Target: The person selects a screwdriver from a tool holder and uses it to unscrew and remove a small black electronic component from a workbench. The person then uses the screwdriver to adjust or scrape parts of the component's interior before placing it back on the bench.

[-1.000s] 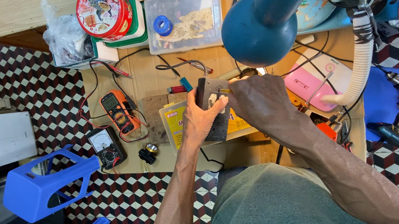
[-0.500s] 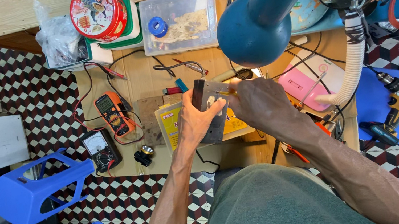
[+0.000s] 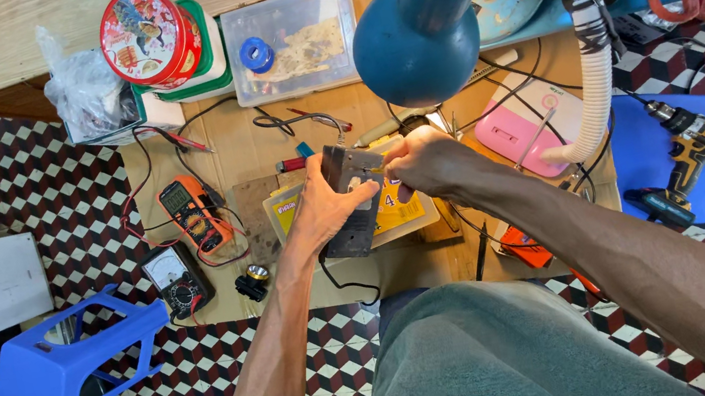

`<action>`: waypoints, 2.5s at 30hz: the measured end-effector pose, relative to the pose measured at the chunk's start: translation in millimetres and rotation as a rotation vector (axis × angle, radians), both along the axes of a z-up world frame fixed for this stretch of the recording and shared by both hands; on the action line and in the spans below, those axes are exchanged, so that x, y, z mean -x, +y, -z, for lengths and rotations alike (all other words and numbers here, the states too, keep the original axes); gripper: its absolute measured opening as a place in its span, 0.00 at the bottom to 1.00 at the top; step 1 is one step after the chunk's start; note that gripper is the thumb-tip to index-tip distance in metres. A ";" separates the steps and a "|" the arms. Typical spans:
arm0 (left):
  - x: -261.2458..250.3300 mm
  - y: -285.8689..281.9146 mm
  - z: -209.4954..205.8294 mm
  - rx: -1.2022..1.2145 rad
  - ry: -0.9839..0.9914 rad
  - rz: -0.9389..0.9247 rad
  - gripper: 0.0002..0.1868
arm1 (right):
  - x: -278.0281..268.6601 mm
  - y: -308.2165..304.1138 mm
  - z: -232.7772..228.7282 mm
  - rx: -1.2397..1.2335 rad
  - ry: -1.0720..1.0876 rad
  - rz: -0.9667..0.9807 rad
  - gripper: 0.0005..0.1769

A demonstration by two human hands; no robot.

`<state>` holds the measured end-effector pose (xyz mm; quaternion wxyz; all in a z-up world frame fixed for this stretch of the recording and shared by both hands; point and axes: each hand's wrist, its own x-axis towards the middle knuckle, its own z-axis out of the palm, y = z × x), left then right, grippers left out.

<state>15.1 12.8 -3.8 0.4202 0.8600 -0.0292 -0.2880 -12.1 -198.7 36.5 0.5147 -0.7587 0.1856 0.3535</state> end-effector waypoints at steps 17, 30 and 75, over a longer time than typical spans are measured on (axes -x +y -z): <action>-9.8 4.5 -8.8 -0.025 0.050 0.072 0.48 | -5.3 19.3 6.6 0.227 -0.192 -0.093 0.14; -7.3 -24.7 -46.2 -0.139 -0.105 0.351 0.39 | 98.1 -13.6 29.0 0.273 -0.305 -0.052 0.19; 14.3 3.0 16.3 0.273 0.180 -0.198 0.54 | 52.1 25.8 1.3 0.441 -0.530 -0.210 0.13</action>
